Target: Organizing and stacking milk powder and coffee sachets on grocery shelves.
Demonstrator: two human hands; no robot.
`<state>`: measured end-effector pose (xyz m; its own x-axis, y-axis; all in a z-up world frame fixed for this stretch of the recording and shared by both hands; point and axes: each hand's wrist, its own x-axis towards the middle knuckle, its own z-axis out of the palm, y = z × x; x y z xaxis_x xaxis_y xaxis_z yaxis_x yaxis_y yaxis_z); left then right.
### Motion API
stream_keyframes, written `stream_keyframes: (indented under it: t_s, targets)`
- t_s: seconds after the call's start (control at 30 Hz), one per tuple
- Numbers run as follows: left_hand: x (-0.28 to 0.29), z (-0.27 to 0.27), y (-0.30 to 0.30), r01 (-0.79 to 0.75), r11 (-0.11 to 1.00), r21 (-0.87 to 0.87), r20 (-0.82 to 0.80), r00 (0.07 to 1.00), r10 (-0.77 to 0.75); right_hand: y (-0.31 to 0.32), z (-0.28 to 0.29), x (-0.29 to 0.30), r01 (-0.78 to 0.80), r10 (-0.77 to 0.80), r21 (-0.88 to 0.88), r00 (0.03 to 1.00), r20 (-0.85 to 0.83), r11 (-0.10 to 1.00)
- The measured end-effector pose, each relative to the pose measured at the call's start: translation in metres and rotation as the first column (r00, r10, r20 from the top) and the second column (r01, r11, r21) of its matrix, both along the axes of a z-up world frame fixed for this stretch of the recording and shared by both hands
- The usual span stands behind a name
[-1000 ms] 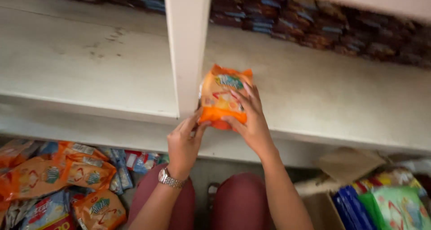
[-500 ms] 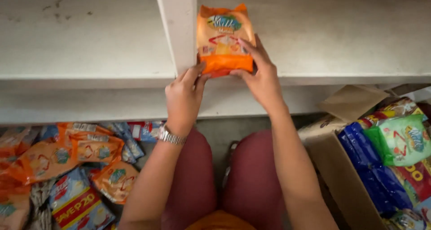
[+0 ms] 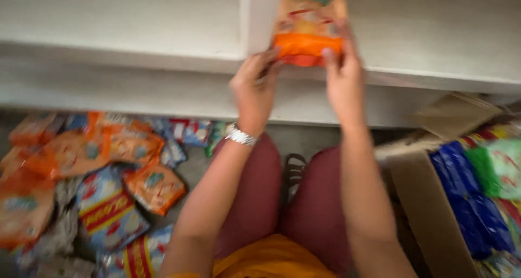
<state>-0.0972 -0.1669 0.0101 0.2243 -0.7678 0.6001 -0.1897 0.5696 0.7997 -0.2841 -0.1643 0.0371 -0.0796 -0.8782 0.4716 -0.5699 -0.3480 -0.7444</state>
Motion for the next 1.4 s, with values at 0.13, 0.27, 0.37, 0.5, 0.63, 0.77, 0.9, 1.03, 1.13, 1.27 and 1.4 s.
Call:
stream_keyframes:
  t_s: [0.13, 0.27, 0.37, 0.5, 0.63, 0.77, 0.9, 1.03, 1.13, 1.27, 1.4]
  targets:
    - [0.028, 0.002, 0.013, 0.026, 0.999, 0.024, 0.055, 0.998, -0.028, 0.009, -0.043, -0.002, -0.136, 0.163, -0.172, 0.974, 0.157, 0.976]
    - [0.092, -0.034, 0.046, 0.227, 0.928, 0.295, -0.064, 0.974, -0.218, 0.029, -0.171, 0.006, -0.019, 0.134, -0.150, 0.566, 0.813, 0.989]
    - [0.159, -0.084, 0.082, 0.149, 0.815, 0.561, -0.068, 0.989, -0.134, 0.027, -0.200, 0.067, -0.456, 0.049, 0.318, 0.630, 0.775, 0.831]
    - [0.225, -0.209, 0.123, 0.045, 0.838, 0.543, -0.219, 0.972, 0.090, 0.000, -0.204, 0.159, -0.750, 0.222, 0.605, 0.659, 0.719, 0.266]
    - [0.261, -0.329, 0.181, -0.221, 0.708, 0.671, -0.154, 0.892, 0.424, -0.003, -0.272, 0.213, -0.806, 0.204, 0.591, 0.579, 0.789, 0.000]
    - [0.270, -0.412, 0.228, -0.757, 0.330, 0.564, 0.363, 0.586, 0.724, 0.003, -0.341, 0.225, -0.738, 0.207, 0.639, 0.605, 0.769, -0.218]
    - [0.258, -0.409, 0.250, -0.789, 0.150, 0.596, 0.530, 0.527, 0.664, 0.022, -0.418, 0.202, -0.719, 0.030, 0.528, 0.579, 0.815, -0.451]
    - [0.254, -0.448, 0.252, -0.695, 0.197, 0.691, 0.365, 0.572, 0.735, 0.028, -0.434, 0.201, -0.716, -0.035, 0.480, 0.574, 0.818, -0.507]
    - [0.263, -0.486, 0.249, -0.360, 0.549, 0.755, -0.264, 0.598, 0.756, 0.028, -0.428, 0.207, -0.725, -0.043, 0.480, 0.572, 0.819, -0.494]
    - [0.279, -0.527, 0.248, -0.385, 0.270, 0.882, 0.035, 0.627, 0.779, 0.028, -0.389, 0.209, -0.777, -0.057, 0.471, 0.540, 0.840, -0.418]
    - [0.281, -0.478, 0.238, -0.244, 0.112, 0.963, 0.074, 0.645, 0.761, 0.020, -0.349, 0.211, -0.801, -0.031, 0.504, 0.542, 0.840, -0.324]
